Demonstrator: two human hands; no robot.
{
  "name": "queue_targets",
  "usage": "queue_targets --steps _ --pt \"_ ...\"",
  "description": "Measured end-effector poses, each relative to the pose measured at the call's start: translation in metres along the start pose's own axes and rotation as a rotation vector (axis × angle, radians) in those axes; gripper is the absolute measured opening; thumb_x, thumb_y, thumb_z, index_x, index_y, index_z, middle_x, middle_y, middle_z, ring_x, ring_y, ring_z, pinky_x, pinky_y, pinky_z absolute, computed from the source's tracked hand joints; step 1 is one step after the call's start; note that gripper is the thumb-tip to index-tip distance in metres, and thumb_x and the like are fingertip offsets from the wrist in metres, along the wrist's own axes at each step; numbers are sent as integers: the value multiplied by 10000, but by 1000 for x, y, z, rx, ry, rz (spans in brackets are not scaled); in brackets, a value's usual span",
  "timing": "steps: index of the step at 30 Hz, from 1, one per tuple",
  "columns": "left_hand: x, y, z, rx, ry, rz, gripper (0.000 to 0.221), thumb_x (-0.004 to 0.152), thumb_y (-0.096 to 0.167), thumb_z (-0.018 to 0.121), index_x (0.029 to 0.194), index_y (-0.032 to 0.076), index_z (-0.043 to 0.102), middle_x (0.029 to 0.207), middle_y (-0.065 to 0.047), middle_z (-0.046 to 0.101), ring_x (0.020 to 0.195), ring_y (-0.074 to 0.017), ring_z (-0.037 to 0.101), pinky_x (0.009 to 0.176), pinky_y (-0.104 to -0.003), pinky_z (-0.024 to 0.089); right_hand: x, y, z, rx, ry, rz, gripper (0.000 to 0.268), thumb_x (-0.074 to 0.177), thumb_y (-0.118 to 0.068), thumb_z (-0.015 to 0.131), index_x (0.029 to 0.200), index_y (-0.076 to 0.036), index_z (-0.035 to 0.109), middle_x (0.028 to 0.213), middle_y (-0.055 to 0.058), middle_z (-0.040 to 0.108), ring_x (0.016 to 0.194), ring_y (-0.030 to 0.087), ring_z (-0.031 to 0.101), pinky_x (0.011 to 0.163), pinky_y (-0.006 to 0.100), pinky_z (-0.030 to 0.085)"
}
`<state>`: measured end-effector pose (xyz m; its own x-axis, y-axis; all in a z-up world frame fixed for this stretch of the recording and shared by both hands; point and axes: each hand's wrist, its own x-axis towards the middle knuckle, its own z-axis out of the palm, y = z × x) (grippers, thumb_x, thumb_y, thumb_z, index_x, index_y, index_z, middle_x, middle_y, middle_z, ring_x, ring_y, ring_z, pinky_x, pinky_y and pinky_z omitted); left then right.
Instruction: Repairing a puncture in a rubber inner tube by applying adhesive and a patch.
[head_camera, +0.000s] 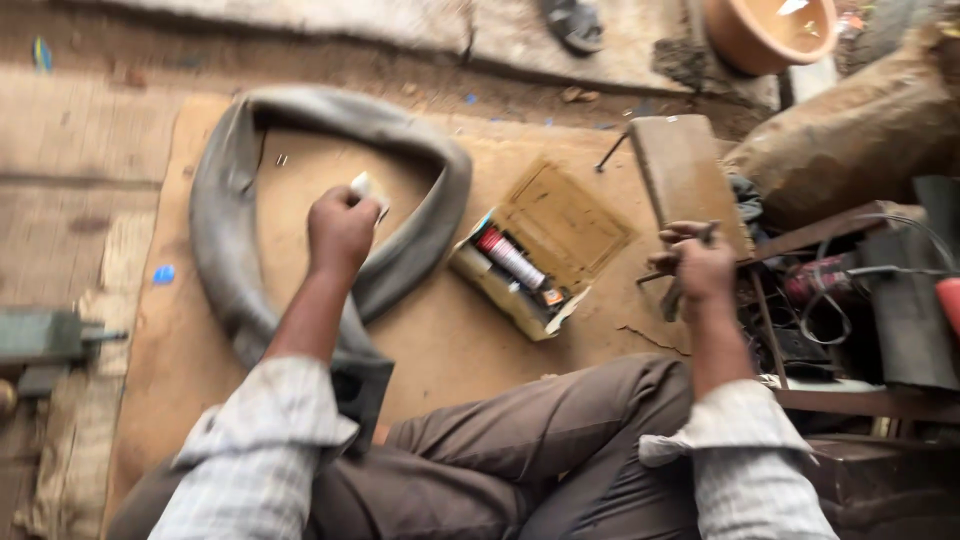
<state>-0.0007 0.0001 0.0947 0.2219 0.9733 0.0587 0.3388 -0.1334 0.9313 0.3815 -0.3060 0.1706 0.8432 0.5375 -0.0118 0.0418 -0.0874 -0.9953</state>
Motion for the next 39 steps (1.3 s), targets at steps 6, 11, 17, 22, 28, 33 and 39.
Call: queue_targets --steps 6,11,17,22,28,33,39 --pt "-63 91 -28 -147 -359 -79 270 818 181 690 1001 -6 759 890 -83 783 786 -134 691 728 -294 542 45 39 -23 -883 321 -420 230 967 -212 656 1103 -53 750 1119 184 737 1040 329 713 951 482 594" --pt "-144 112 -9 -390 -498 -300 190 849 112 661 962 -8 756 890 -100 768 800 -151 690 771 -294 564 53 39 -28 -1315 252 61 770 763 -557 922 1208 -12 611 1273 263 571 1175 409 557 962 590 451" --pt "-193 82 54 -562 -409 -527 232 871 115 618 1020 -12 743 972 -98 757 830 -170 682 733 -298 550 50 82 -72 -432 516 533 850 879 -515 855 1369 45 444 1099 178 602 797 212 664 654 349 551" --pt "-193 50 83 -534 -313 -581 239 882 147 609 1019 -22 707 981 -97 728 832 -159 668 713 -304 558 73 134 -94 272 266 605 376 903 -358 780 1098 -119 564 808 35 549 469 149 426 452 337 393" --pt "-186 44 76 -548 -246 -569 191 881 155 599 968 20 703 951 -81 727 829 -138 662 695 -307 554 36 112 -99 222 107 589 237 1000 -291 705 1019 -104 561 749 15 563 445 119 409 450 313 388" --pt "-186 56 64 -547 -238 -510 181 885 154 598 943 20 705 922 -57 721 817 -124 654 698 -299 560 17 112 -92 322 7 554 228 955 -266 723 927 -181 513 703 -30 506 409 112 361 434 318 374" --pt "-188 34 67 -540 -179 -526 159 873 147 600 887 23 699 861 -51 718 765 -126 646 683 -291 546 14 103 -72 414 -196 571 220 991 -278 690 885 -163 535 664 -34 493 404 98 374 453 293 384"
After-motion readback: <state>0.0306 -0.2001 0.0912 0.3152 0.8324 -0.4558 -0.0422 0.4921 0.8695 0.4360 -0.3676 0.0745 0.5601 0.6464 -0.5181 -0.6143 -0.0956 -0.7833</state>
